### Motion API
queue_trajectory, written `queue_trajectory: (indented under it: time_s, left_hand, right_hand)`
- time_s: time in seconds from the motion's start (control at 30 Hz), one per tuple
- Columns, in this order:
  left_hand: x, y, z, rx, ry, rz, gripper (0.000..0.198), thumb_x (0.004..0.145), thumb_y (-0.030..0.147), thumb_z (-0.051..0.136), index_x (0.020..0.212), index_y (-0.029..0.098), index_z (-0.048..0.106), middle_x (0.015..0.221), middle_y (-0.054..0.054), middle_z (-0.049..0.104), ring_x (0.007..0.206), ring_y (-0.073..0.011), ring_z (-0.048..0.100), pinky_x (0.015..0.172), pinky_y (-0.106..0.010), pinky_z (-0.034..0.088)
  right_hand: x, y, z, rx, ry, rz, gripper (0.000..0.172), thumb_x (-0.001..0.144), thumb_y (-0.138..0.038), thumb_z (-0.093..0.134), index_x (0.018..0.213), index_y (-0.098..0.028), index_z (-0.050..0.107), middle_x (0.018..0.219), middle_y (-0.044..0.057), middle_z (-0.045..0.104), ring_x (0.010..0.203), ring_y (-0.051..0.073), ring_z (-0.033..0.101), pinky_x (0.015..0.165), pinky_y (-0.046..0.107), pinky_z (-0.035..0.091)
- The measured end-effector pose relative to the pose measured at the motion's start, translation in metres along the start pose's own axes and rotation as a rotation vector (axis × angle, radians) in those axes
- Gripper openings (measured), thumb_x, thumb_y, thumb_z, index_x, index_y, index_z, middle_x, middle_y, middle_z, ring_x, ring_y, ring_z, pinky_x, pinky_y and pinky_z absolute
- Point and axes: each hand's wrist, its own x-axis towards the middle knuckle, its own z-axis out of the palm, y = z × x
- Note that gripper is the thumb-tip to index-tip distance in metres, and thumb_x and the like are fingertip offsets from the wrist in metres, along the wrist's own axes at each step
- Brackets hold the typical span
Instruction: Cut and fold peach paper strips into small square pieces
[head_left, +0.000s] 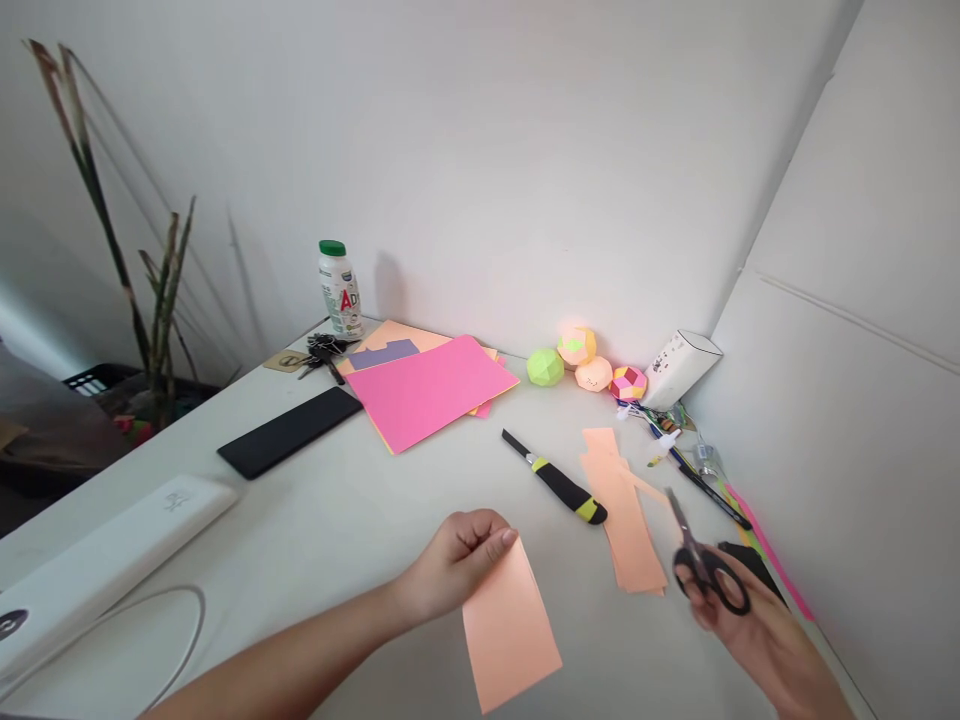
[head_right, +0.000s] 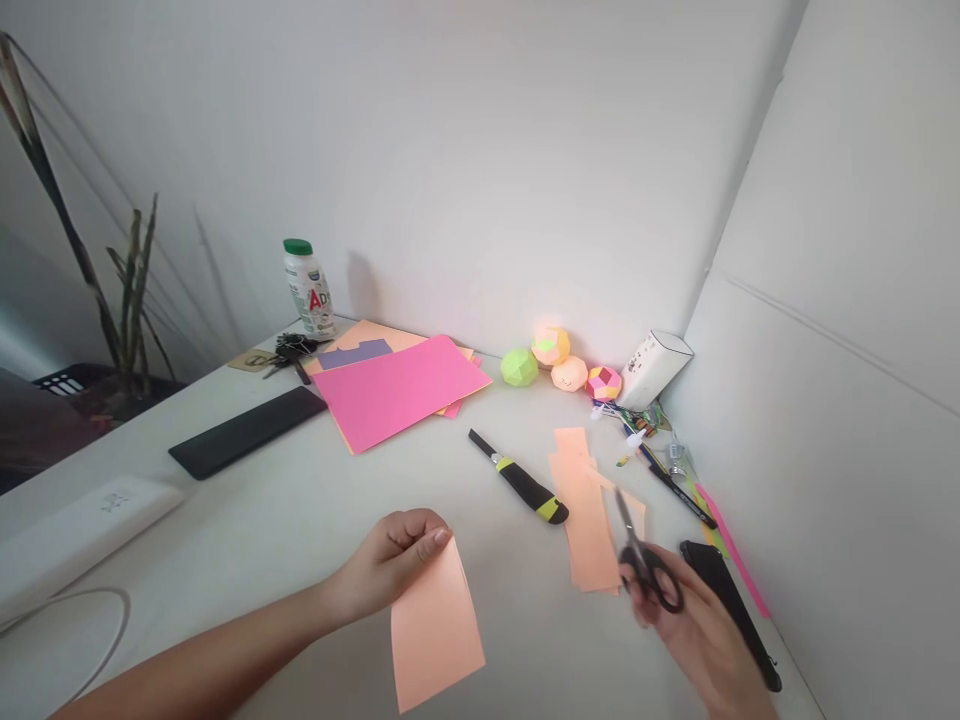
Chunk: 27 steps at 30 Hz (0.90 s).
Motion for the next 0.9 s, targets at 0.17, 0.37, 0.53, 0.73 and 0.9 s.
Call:
queue_trajectory:
  time_s: [0.17, 0.37, 0.53, 0.73, 0.9]
  left_hand:
    - [0.003, 0.002, -0.004, 0.017, 0.102, -0.029, 0.049, 0.084, 0.064, 0.051, 0.066, 0.019, 0.047, 0.058, 0.004, 0.042, 0.051, -0.0089, 0.037, 0.046, -0.022, 0.030]
    - [0.014, 0.010, -0.023, 0.031, 0.285, -0.046, 0.051, 0.078, 0.069, 0.054, 0.067, 0.019, 0.048, 0.058, 0.004, 0.044, 0.051, -0.0091, 0.039, 0.045, -0.021, 0.029]
    - [0.021, 0.009, -0.040, 0.023, 0.348, -0.079, 0.051, 0.078, 0.068, 0.056, 0.066, 0.018, 0.049, 0.057, 0.004, 0.045, 0.049, -0.0084, 0.039, 0.044, -0.020, 0.029]
    - [0.023, 0.004, -0.048, 0.026, 0.348, -0.117, 0.049, 0.078, 0.065, 0.058, 0.068, 0.018, 0.052, 0.060, 0.002, 0.051, 0.051, -0.0099, 0.046, 0.046, -0.021, 0.033]
    - [0.024, 0.002, -0.049, 0.037, 0.329, -0.135, 0.049, 0.078, 0.065, 0.058, 0.068, 0.018, 0.052, 0.061, 0.001, 0.053, 0.052, -0.0111, 0.049, 0.046, -0.022, 0.035]
  right_hand:
    - [0.030, -0.010, 0.096, 0.070, -0.432, -0.104, 0.048, 0.071, -0.052, 0.076, 0.111, -0.028, 0.065, 0.084, 0.005, 0.062, 0.069, 0.018, 0.057, 0.063, 0.035, 0.048]
    - [0.045, 0.000, 0.139, -0.131, -0.773, -0.208, 0.046, 0.085, -0.051, 0.063, 0.124, -0.027, 0.058, 0.090, 0.007, 0.062, 0.081, 0.019, 0.057, 0.078, 0.040, 0.045]
    - [0.040, 0.022, 0.138, -0.153, -0.856, -0.139, 0.046, 0.089, -0.051, 0.057, 0.129, -0.028, 0.055, 0.089, 0.007, 0.058, 0.080, 0.019, 0.055, 0.075, 0.038, 0.044]
    - [0.031, 0.026, 0.143, -0.241, -0.781, -0.076, 0.043, 0.084, -0.058, 0.059, 0.105, -0.021, 0.064, 0.087, 0.006, 0.053, 0.074, 0.018, 0.054, 0.072, 0.036, 0.043]
    - [0.024, 0.026, 0.149, -0.265, -0.770, -0.075, 0.035, 0.083, -0.054, 0.060, 0.090, -0.020, 0.063, 0.085, 0.006, 0.052, 0.074, 0.019, 0.053, 0.067, 0.034, 0.045]
